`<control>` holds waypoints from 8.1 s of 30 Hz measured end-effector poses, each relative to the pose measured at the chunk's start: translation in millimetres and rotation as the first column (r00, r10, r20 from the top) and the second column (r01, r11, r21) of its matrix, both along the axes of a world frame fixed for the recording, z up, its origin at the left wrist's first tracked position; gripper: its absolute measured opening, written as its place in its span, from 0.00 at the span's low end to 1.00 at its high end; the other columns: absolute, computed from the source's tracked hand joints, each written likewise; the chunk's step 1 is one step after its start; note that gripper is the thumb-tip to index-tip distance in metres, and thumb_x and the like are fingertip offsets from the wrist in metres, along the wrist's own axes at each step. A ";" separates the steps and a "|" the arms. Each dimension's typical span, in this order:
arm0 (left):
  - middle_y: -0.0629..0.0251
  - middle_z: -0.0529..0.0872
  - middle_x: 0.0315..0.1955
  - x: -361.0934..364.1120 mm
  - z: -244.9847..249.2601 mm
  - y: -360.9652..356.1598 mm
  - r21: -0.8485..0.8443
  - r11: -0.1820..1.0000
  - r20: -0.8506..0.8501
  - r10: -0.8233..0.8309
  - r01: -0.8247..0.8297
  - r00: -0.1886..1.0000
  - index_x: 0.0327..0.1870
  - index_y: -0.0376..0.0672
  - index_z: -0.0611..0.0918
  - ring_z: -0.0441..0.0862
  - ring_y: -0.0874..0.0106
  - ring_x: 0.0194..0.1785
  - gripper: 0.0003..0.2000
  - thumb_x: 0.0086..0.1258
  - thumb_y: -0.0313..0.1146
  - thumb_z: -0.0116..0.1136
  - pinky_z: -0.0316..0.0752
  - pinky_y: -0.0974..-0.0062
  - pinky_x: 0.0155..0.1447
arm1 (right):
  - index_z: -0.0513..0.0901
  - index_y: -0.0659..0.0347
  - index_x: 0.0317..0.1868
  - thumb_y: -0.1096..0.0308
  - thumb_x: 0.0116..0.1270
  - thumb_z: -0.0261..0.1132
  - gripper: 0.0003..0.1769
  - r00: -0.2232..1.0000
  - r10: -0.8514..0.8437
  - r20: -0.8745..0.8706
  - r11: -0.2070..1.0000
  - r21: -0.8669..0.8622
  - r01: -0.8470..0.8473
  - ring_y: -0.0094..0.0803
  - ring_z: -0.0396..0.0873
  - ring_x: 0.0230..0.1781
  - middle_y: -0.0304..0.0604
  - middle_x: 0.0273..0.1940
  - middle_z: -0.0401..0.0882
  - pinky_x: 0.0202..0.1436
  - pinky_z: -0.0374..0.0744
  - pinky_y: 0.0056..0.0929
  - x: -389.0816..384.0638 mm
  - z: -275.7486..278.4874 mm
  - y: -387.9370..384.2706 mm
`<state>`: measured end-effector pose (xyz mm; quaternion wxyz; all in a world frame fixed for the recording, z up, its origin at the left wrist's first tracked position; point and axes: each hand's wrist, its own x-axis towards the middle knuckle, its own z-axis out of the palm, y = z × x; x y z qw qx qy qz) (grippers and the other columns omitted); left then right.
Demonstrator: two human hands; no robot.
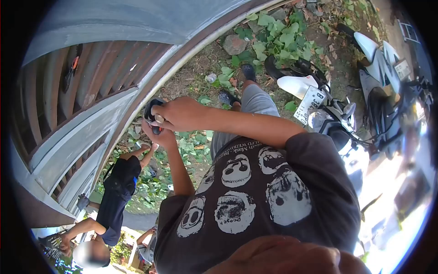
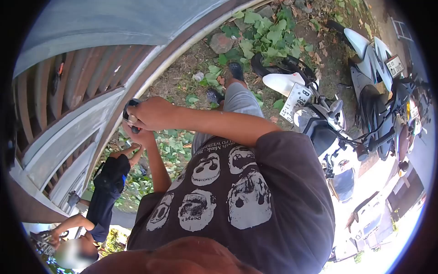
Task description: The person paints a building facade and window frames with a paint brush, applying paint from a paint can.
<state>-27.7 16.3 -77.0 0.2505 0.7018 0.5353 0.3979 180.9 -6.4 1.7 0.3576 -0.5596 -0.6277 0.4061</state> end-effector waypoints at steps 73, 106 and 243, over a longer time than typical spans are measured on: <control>0.63 0.82 0.63 203.2 119.9 5.6 0.096 0.994 -0.049 0.061 -0.056 0.997 0.69 0.55 0.81 0.87 0.56 0.56 0.39 0.49 0.32 0.83 0.86 0.61 0.54 | 0.80 0.69 0.53 0.68 0.80 0.65 0.11 0.854 -0.293 -0.430 0.880 0.228 0.417 0.19 0.78 0.30 0.41 0.38 0.83 0.30 0.75 0.20 276.9 152.0 -16.5; 0.72 0.82 0.62 223.7 126.7 -11.6 0.094 0.988 -0.128 -0.108 0.120 0.986 0.69 0.60 0.81 0.86 0.61 0.56 0.40 0.47 0.31 0.82 0.86 0.62 0.53 | 0.79 0.61 0.43 0.70 0.81 0.62 0.05 0.957 -0.131 -0.259 0.991 0.006 0.137 0.09 0.60 0.30 0.23 0.33 0.70 0.29 0.59 0.15 319.1 138.5 -49.3; 0.50 0.82 0.61 -49.8 75.7 29.9 0.013 0.953 0.130 -0.303 0.304 0.944 0.67 0.34 0.80 0.83 0.55 0.61 0.43 0.46 0.36 0.88 0.78 0.64 0.66 | 0.80 0.62 0.52 0.74 0.69 0.65 0.12 0.241 -0.831 -0.502 -0.423 0.850 0.314 0.64 0.79 0.46 0.63 0.43 0.80 0.50 0.78 0.56 160.4 562.6 233.0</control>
